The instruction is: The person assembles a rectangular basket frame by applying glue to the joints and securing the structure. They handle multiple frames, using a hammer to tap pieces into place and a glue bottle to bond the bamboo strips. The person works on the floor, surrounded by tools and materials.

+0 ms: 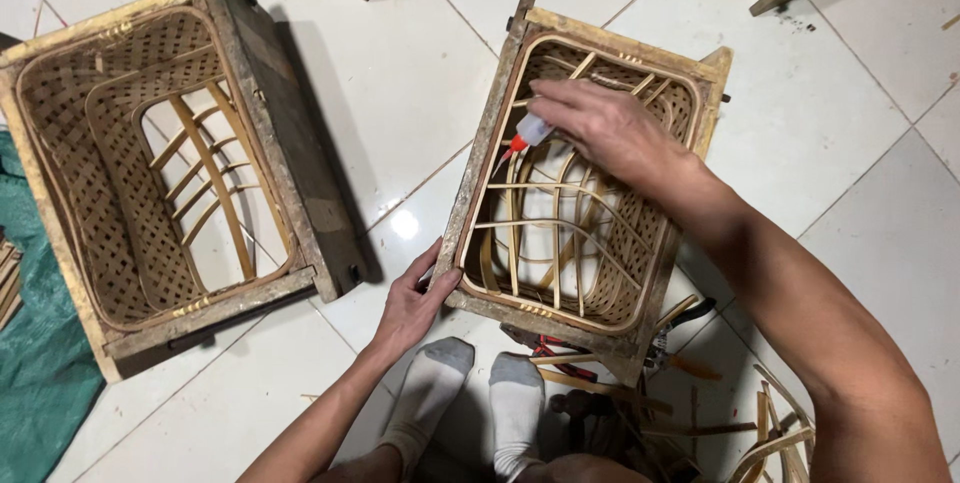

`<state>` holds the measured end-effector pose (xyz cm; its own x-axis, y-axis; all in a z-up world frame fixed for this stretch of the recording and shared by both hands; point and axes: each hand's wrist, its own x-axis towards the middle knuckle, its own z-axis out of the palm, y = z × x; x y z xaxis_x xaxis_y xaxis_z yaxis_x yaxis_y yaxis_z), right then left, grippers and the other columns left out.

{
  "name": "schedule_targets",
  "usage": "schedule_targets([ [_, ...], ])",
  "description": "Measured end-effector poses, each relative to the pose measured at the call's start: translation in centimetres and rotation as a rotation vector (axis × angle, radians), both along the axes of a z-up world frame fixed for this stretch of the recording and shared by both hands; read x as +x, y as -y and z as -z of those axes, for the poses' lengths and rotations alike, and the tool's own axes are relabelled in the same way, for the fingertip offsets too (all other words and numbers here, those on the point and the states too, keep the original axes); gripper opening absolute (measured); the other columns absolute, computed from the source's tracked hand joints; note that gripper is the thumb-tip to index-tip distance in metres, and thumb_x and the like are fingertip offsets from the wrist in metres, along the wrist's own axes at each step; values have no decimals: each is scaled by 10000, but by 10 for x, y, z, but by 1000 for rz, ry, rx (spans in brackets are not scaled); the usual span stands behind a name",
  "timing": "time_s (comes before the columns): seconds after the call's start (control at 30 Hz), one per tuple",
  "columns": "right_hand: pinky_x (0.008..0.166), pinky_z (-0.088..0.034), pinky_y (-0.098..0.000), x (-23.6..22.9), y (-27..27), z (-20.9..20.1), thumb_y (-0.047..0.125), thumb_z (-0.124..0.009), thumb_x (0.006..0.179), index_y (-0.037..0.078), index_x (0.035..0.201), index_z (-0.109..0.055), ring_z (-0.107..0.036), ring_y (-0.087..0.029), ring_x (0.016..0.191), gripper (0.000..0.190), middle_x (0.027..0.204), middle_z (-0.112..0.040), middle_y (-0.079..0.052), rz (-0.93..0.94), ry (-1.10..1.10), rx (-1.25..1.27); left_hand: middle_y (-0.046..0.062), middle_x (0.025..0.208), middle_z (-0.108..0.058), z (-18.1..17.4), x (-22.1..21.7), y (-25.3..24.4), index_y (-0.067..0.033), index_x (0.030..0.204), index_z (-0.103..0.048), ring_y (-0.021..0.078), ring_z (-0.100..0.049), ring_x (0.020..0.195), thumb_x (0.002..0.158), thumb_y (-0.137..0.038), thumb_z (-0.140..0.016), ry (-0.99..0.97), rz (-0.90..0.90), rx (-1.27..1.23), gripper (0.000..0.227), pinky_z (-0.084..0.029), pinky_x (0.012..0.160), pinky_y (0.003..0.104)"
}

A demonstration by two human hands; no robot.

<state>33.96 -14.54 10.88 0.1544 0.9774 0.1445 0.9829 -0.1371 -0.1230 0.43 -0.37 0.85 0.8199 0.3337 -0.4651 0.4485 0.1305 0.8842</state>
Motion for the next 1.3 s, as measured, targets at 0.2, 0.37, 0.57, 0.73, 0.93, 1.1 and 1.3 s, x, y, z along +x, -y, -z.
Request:
schedule_targets([
  [0.2,1061,-500,-414,-12,-6,17,-128,-597,876,183,1400,-590,-542,-290,1374,609,1530,-523,-78,-39,153,-125,133,1446,-627,-2,0,4,-65,1526,-447,191,-600,1288,931,-351,-680,0,-41,-61,700,-497,1065,319],
  [0.37,1072,-526,-401,-11,-12,18,-111,-611,915,146,1383,-598,-544,-286,1381,534,1531,-543,-97,-88,120,-84,145,1464,-607,-3,1,3,-52,1531,-445,191,-570,1333,951,-342,-681,41,-25,-15,690,-474,1093,333],
  [0.57,1067,-539,-404,0,-17,18,-35,-696,856,94,1366,-631,-576,-288,1351,531,1454,-604,-121,-177,163,-61,166,1498,-546,-1,0,1,-61,1542,-421,227,-484,1392,946,-395,-673,-3,20,21,728,-452,1102,377],
  [0.73,1086,-546,-388,9,-20,9,-50,-691,935,103,1368,-635,-600,-298,1344,462,1438,-643,-133,-178,232,24,161,1475,-580,-2,-2,0,-70,1535,-424,233,-587,1331,928,-427,-667,-6,0,-18,746,-495,1089,369],
  [0.93,1045,-557,-393,-23,-2,5,-99,-654,926,117,1335,-648,-620,-291,1312,463,1416,-638,-149,-198,129,41,152,1469,-604,3,-3,2,-75,1532,-455,231,-599,1305,949,-422,-654,39,-22,-20,707,-499,1070,361],
  [1.1,1044,-540,-416,-41,-1,19,-51,-693,911,108,1329,-647,-612,-288,1311,450,1434,-620,-124,-220,50,73,135,1447,-617,4,-4,3,-86,1534,-457,203,-623,1267,962,-415,-633,17,-17,-12,682,-514,1049,352],
  [1.3,1062,-535,-342,-46,-5,20,-109,-674,847,136,1345,-633,-574,-258,1352,556,1463,-606,-88,-223,86,-35,145,1447,-631,3,-3,4,-83,1533,-460,222,-626,1258,975,-405,-629,63,-35,-31,665,-519,1053,379],
])
